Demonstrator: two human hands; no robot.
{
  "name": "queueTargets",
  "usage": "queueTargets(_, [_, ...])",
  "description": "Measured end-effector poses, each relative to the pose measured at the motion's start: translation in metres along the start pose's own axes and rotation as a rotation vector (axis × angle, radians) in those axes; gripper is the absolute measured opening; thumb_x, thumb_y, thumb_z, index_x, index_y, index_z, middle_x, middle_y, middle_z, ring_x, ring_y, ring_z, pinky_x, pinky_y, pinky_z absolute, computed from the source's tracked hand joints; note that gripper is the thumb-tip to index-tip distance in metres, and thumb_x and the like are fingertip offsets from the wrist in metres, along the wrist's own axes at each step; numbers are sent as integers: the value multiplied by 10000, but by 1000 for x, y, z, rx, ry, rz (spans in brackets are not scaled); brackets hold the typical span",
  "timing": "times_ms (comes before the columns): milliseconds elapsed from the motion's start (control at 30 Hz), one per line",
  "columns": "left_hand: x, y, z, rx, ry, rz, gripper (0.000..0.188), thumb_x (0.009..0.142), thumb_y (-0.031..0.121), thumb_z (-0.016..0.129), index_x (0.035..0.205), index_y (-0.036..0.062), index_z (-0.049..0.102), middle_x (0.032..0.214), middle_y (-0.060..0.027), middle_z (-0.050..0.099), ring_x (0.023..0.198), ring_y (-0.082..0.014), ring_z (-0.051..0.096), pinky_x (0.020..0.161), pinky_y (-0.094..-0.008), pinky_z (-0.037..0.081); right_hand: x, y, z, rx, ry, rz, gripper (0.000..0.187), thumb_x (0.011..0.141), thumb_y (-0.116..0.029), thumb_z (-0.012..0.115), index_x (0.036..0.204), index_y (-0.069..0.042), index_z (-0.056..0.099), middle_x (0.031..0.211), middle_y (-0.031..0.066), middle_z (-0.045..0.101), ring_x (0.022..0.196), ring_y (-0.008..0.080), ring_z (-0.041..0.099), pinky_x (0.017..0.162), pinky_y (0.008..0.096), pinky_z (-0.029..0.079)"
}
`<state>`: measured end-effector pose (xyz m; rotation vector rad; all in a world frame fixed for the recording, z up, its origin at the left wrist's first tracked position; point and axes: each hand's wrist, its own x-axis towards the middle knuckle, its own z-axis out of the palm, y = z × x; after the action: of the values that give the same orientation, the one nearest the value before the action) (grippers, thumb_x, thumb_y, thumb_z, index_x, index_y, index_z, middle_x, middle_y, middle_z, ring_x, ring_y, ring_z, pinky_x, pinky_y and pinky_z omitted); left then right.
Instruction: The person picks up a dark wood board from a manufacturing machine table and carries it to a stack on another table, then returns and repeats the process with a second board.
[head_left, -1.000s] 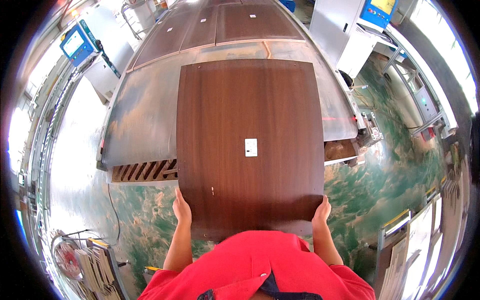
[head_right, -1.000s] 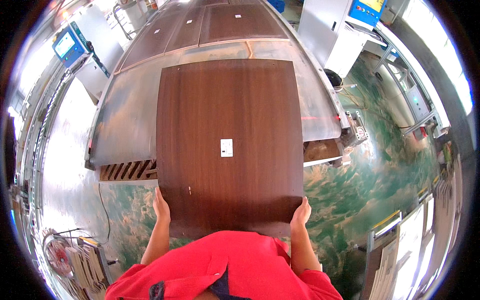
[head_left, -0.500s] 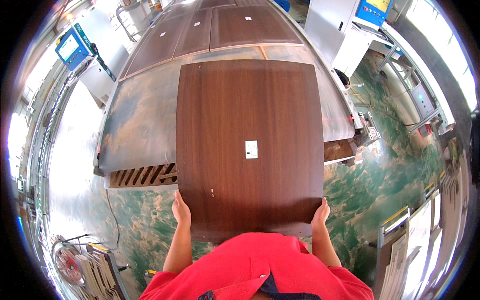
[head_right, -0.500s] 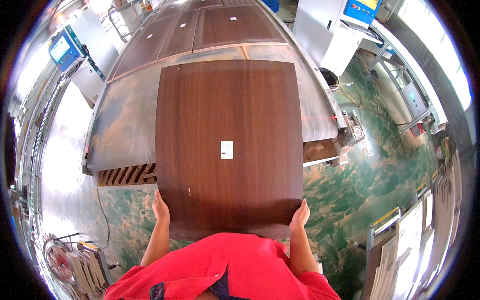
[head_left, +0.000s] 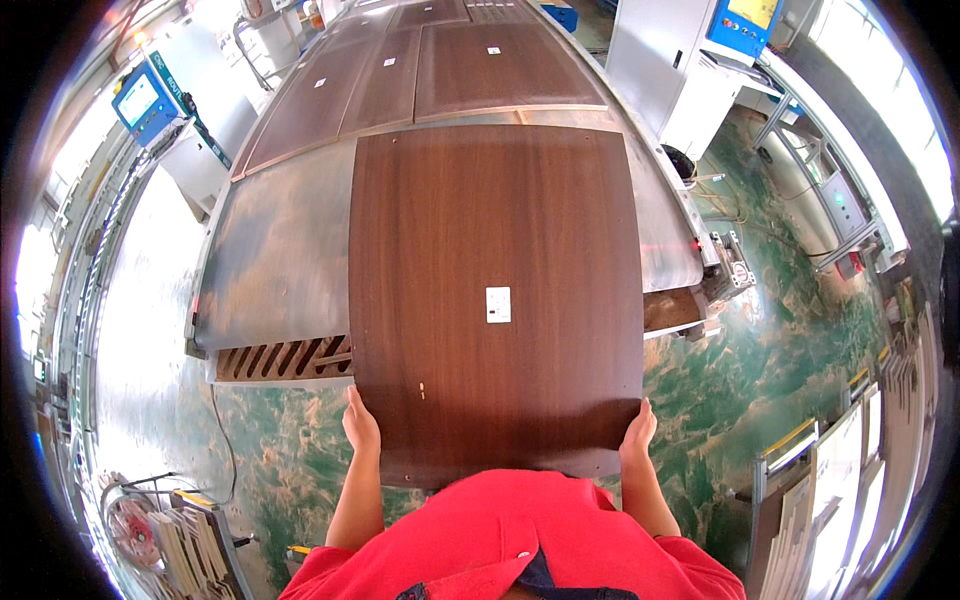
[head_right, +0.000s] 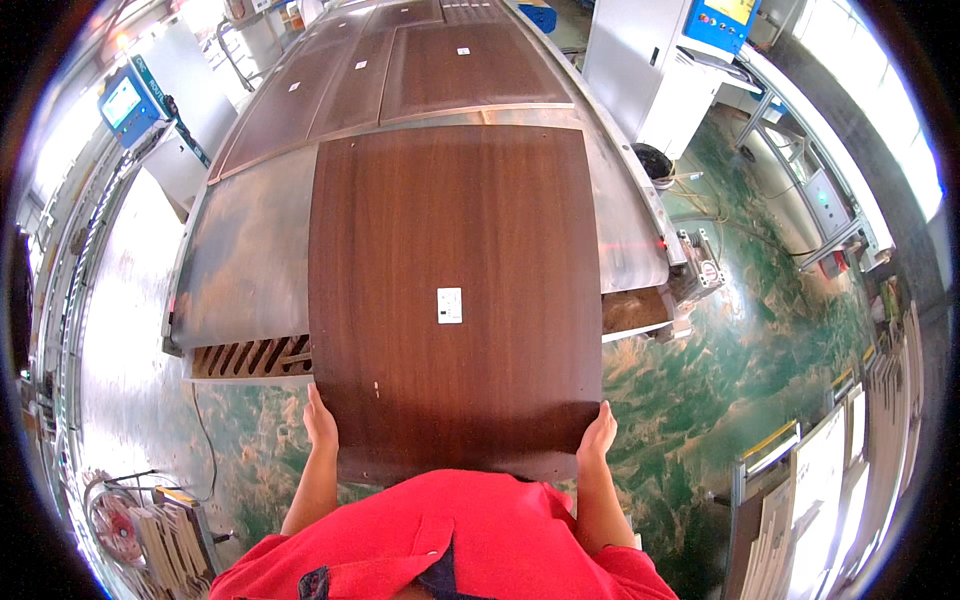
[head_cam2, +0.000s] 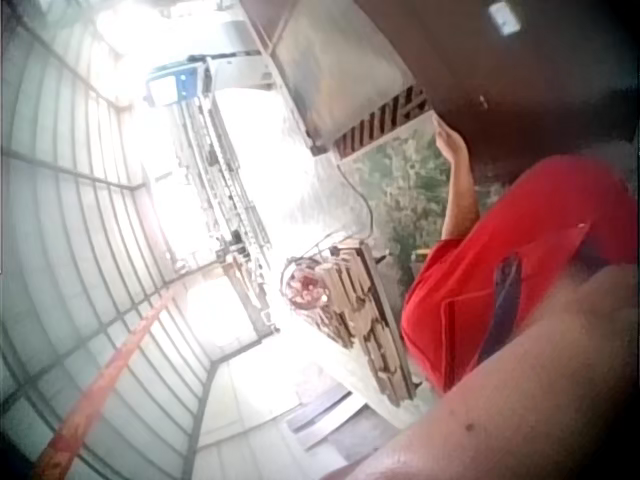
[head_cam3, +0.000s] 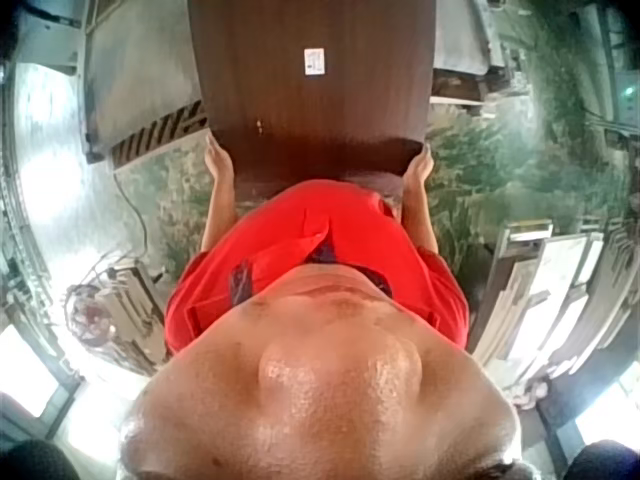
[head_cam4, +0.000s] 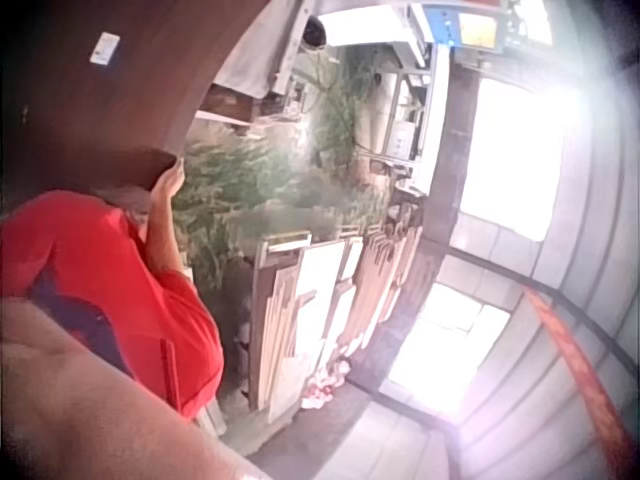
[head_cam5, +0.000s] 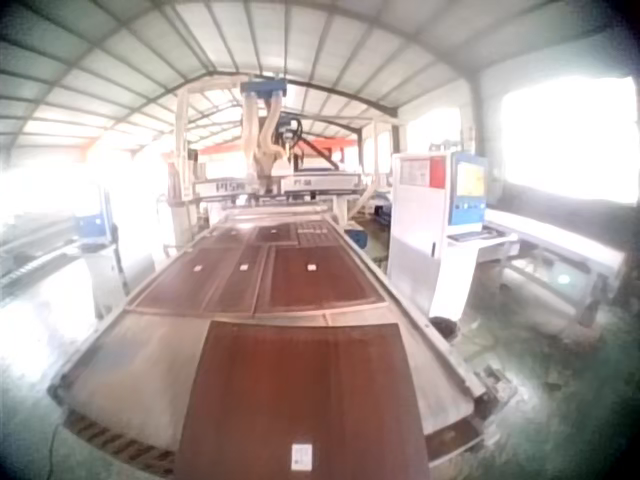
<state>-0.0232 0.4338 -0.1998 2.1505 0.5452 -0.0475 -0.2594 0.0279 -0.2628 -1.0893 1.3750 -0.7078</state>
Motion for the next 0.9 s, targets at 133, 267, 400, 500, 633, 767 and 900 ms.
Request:
queueTargets(133, [4, -3, 4, -50, -39, 8, 749, 893, 587, 271, 1059, -72, 588, 1022, -226, 604, 936, -371, 553, 821, -397, 403, 6, 0, -5, -13, -51, 28, 429, 874, -367, 482, 931, 46, 579, 909, 94, 575, 810, 197, 507, 778, 330, 399])
queueTargets(267, [9, -1, 6, -54, -117, -116, 745, 890, 592, 270, 1132, -53, 555, 1117, -212, 570, 998, -357, 533, 849, -397, 394, 6, -5, -2, 35, -50, 12, 427, 873, -369, 479, 923, 42, 583, 893, 93, 576, 802, 196, 507, 774, 330, 400])
queueTargets(400, [7, 7, 8, -60, -96, -86, 747, 890, 596, 266, 1153, -46, 544, 1157, -198, 554, 1028, -348, 521, 875, -395, 384, 6, -9, -1, 53, -62, 11, 422, 874, -367, 477, 918, 38, 585, 882, 93, 578, 790, 197, 510, 769, 330, 403])
queueTargets(500, [9, 7, 10, -91, -101, -40, 749, 891, 596, 258, 1161, -45, 537, 1169, -191, 548, 1038, -346, 515, 892, -392, 374, 12, -5, -3, 53, -73, 15, 420, 873, -367, 479, 922, 36, 587, 887, 93, 581, 790, 197, 515, 768, 330, 405])
queueTargets(633, [-1, 29, 7, -116, -118, -23, 768, 886, 608, 247, 1182, -47, 516, 1190, -192, 532, 1054, -346, 503, 916, -388, 358, 18, -3, -3, 57, -77, 19, 418, 875, -365, 481, 939, 34, 587, 901, 94, 582, 799, 196, 517, 773, 328, 406])
queueTargets(767, [8, 21, 12, -145, -132, -72, 790, 876, 626, 251, 1169, -58, 516, 1135, -193, 549, 1013, -342, 510, 888, -394, 361, 12, -11, 5, 133, -16, 27, 409, 896, -340, 471, 850, 47, 594, 811, 69, 574, 732, 158, 493, 723, 306, 407])
queueTargets(900, [25, 4, 13, -159, -248, -39, 789, 877, 627, 254, 1156, -61, 519, 1089, -191, 554, 975, -331, 509, 847, -405, 366, 25, 2, -1, 76, -27, -47, 395, 898, -332, 471, 835, 40, 586, 798, 57, 563, 725, 156, 483, 721, 303, 402])
